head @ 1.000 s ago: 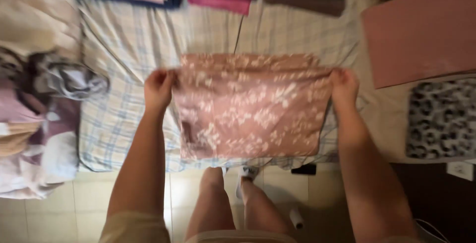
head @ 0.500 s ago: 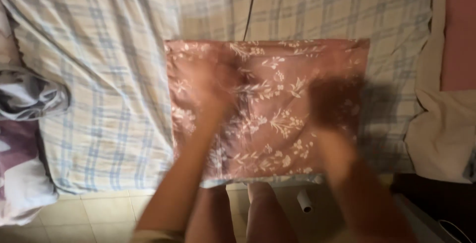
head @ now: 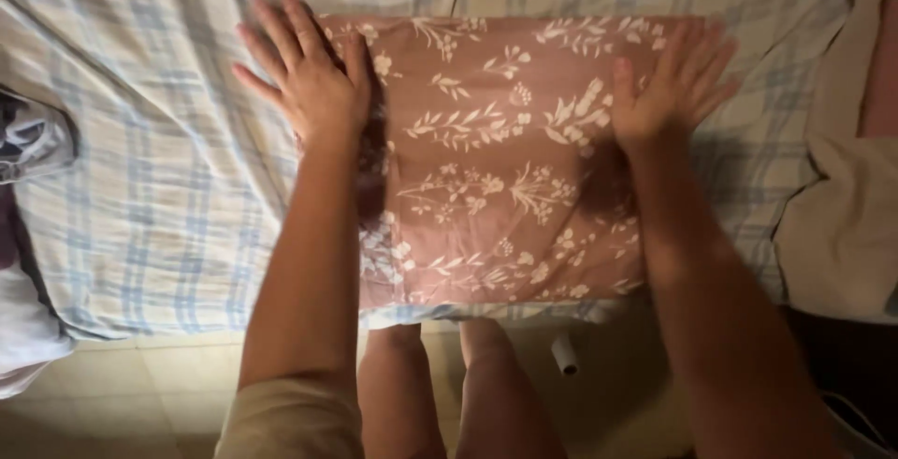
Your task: Folding various laundry items such as pants, shirts, and towels on a bed and placing items in a dresser.
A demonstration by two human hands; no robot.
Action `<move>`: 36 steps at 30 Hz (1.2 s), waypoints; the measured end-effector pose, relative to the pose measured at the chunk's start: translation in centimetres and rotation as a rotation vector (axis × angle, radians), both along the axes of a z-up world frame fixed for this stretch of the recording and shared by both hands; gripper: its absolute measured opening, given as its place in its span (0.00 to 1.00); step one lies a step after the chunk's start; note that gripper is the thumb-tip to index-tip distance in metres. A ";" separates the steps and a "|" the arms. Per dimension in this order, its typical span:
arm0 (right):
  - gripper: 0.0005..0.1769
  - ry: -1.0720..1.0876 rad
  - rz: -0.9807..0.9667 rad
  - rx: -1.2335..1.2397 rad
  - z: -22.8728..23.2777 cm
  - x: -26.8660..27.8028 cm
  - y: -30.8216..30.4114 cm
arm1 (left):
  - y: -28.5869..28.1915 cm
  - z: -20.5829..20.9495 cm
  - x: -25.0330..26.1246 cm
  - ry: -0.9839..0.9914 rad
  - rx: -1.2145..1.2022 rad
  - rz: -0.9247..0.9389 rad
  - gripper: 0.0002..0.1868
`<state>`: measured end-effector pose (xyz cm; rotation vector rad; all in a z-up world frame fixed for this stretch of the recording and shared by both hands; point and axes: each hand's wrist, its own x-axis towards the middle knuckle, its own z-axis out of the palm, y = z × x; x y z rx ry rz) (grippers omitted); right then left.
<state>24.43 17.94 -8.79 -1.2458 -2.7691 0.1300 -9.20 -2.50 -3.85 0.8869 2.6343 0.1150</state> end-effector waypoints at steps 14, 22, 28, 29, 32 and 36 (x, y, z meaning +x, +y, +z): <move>0.47 -0.077 0.101 0.108 1.3 8.4 -11.9 | -16.7 0.1 9.6 -0.333 -0.060 -0.089 0.47; 0.51 0.429 -0.224 -0.242 1.5 11.5 -11.0 | -12.1 1.8 14.9 -0.096 0.261 -0.214 0.50; 0.47 0.367 -0.316 -0.244 2.5 9.5 -9.1 | -7.0 -3.1 4.9 -0.125 0.302 -0.385 0.40; 0.47 0.369 -0.320 -0.237 3.3 8.7 -8.3 | -6.0 -1.3 3.0 -0.125 0.308 -0.391 0.40; 0.32 0.372 -0.501 -0.481 4.5 8.2 -7.3 | -5.6 0.2 -0.4 0.171 0.198 -0.117 0.36; 0.26 0.645 -0.512 -0.874 2.9 10.0 -4.6 | -4.6 -5.4 -1.0 0.621 0.288 -0.214 0.37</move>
